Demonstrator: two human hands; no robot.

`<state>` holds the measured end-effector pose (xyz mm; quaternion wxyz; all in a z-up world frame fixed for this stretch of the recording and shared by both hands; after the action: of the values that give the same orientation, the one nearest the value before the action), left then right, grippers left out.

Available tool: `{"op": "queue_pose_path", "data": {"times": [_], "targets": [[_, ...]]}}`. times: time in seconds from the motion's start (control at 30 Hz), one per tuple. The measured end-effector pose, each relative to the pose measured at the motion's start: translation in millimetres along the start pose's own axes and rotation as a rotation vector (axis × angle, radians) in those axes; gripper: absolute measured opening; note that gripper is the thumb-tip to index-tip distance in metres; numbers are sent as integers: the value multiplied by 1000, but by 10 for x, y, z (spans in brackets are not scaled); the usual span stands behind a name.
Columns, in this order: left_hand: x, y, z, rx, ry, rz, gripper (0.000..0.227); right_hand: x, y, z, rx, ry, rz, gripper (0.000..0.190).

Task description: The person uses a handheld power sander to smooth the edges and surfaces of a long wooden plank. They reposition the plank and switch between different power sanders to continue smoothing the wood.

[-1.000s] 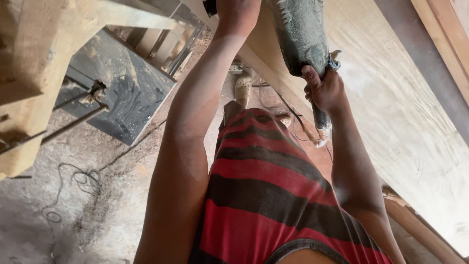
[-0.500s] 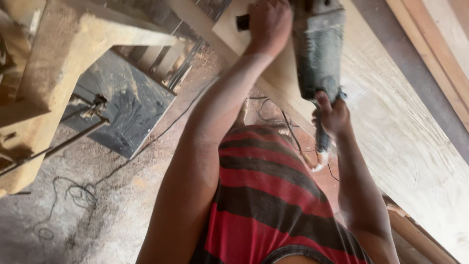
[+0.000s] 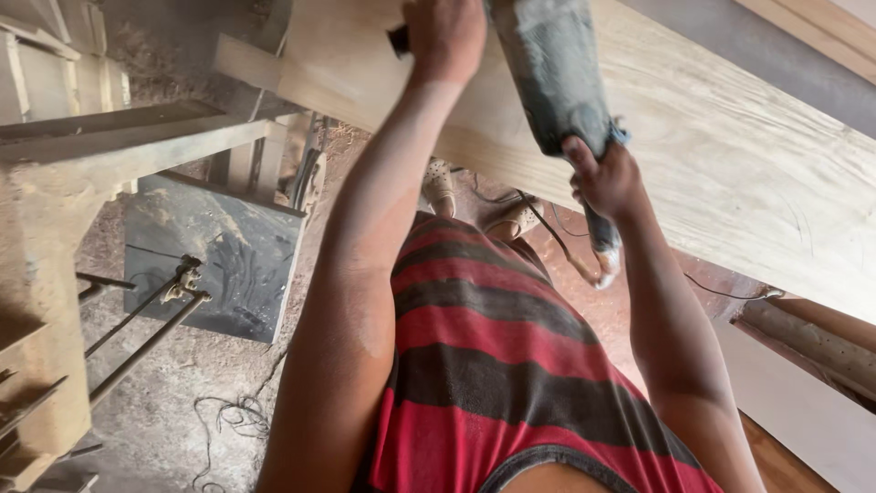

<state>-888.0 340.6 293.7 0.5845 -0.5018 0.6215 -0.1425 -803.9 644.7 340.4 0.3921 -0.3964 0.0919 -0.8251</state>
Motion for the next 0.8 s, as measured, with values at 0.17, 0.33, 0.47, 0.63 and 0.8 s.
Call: {"op": "queue_pose_path", "data": {"times": [0.17, 0.33, 0.47, 0.63, 0.8], "targets": [[-1022, 679, 445, 230, 148, -336, 10, -834, -562, 375, -72, 46, 18, 76], [-1647, 1067, 813, 277, 95, -286, 13, -1641, -988, 581, -123, 121, -79, 69], [-2205, 1497, 1216, 321, 110, -219, 18, -2233, -1251, 830, -111, 109, -255, 57], [-2808, 1762, 1408, 273, 134, -270, 13, -2752, -1550, 970, -135, 195, -287, 60], [-2727, 1728, 1414, 395, 235, -78, 8, -2905, -1375, 994, -98, 200, -483, 58]]}}
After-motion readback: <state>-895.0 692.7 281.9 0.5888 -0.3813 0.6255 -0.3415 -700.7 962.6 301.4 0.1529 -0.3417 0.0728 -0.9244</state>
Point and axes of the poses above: each hand's wrist, its own z-axis away from the middle knuckle, its own y-axis out of the palm, x = y × z, the point moved 10 cm from there along -z, towards the middle knuckle, and after that the axes turned 2 degrees about y, right-handed, at the moved point
